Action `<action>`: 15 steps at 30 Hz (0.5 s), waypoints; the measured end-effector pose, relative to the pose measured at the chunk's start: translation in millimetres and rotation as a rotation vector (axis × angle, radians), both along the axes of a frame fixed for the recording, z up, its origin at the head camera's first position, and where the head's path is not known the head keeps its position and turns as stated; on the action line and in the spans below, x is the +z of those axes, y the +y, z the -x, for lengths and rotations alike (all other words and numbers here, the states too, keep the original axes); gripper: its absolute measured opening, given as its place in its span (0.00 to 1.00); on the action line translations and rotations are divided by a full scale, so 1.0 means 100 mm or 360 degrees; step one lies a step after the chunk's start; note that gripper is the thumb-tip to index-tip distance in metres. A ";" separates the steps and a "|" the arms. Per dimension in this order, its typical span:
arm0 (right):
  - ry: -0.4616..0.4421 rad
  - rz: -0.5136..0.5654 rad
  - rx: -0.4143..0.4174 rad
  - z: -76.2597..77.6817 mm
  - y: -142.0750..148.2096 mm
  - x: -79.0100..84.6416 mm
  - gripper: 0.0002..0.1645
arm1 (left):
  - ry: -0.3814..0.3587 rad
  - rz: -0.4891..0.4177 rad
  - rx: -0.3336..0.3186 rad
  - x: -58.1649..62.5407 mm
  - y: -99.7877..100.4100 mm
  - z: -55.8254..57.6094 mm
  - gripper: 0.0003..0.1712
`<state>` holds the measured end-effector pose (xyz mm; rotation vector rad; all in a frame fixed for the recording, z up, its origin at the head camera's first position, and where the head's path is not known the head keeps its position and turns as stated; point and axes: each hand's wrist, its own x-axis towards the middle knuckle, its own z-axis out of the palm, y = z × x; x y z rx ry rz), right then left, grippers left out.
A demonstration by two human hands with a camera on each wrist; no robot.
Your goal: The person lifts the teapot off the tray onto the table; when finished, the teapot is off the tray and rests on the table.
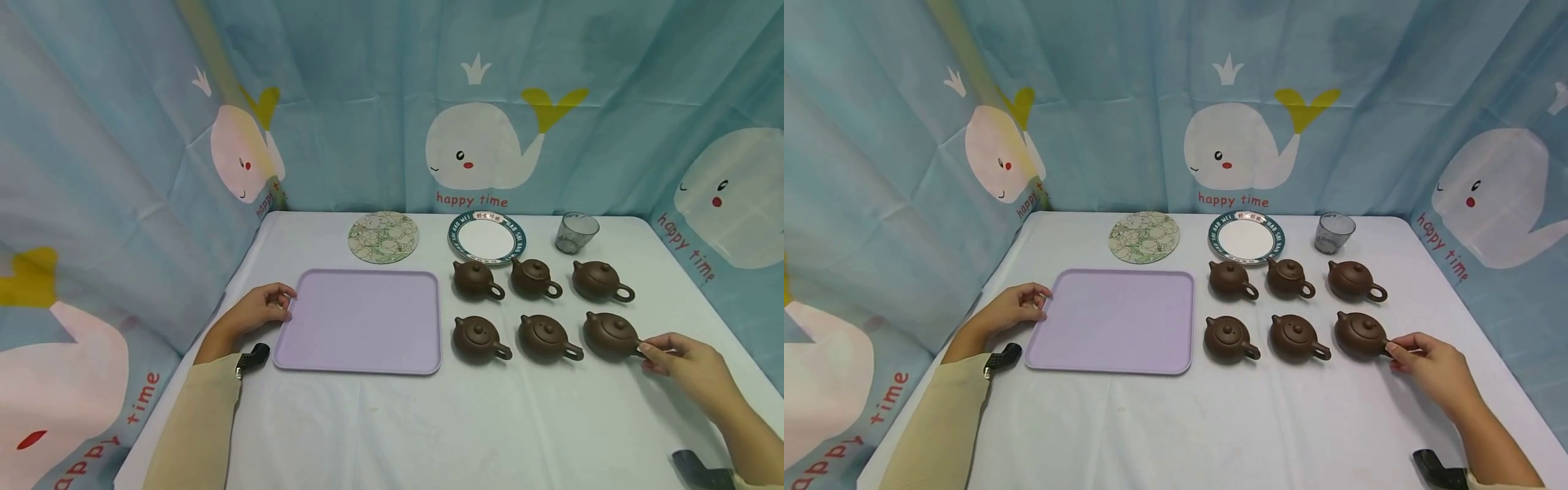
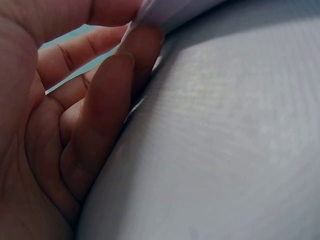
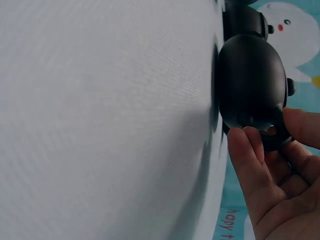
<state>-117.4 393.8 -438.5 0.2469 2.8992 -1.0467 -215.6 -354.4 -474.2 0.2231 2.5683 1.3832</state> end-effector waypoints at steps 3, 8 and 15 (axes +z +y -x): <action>0.0008 -0.0007 0.0007 0.00 0.00 0.00 0.30 | 0.0006 0.0003 0.0001 0.01 0.00 -0.01 0.25; -0.0015 0.0007 0.0033 0.00 0.01 0.00 0.31 | 0.0025 -0.0014 0.0003 0.03 -0.01 0.00 0.24; -0.0078 0.0001 0.0095 -0.02 0.06 -0.01 0.33 | 0.0035 -0.0060 -0.0049 0.06 0.01 -0.03 0.25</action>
